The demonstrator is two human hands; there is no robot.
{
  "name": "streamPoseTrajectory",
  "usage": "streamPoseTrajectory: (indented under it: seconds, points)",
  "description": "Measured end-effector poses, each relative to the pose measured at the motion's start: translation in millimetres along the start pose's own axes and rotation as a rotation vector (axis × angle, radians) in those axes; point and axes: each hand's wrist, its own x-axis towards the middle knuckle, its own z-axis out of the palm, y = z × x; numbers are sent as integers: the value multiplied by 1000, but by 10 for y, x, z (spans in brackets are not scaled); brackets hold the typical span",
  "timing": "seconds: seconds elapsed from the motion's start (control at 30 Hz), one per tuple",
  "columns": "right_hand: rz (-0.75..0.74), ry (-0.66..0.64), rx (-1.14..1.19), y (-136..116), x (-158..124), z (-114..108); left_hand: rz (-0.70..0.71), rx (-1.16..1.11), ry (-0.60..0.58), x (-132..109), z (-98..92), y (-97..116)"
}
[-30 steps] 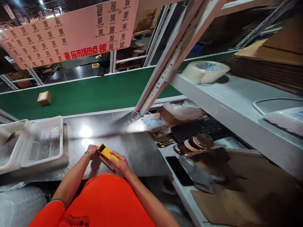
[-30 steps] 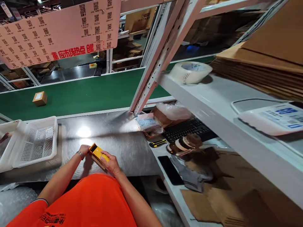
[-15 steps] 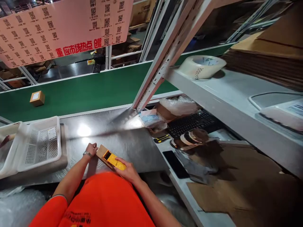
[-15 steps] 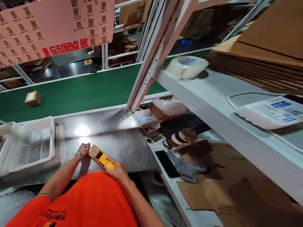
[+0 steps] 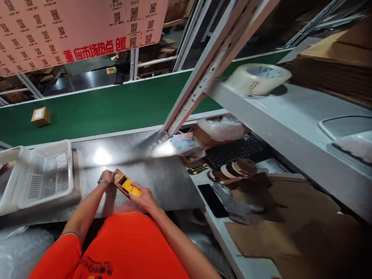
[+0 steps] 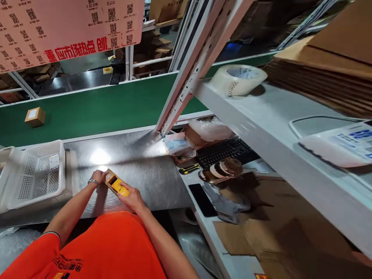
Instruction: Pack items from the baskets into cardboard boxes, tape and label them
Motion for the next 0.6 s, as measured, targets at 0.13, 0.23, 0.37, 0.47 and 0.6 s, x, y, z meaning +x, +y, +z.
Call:
streamPoseTrajectory:
  seconds: [0.13,0.23,0.37,0.47,0.6]
  points:
    - [42,-71,-119,70,-332,-440,27,29,21,-53,19,-42]
    - [50,-127,-273,113,-562,-749,25,36,14,-76,42,-50]
    - [71,-135,-390,-16,-410,-700,-9,21,0,-60,39,-32]
    - [117,-145,-277,-127,-83,-541,-28,10,7,-51,14,-30]
    - [119,-94,-186,-75,192,-703,-56,-11,29,-86,4,-78]
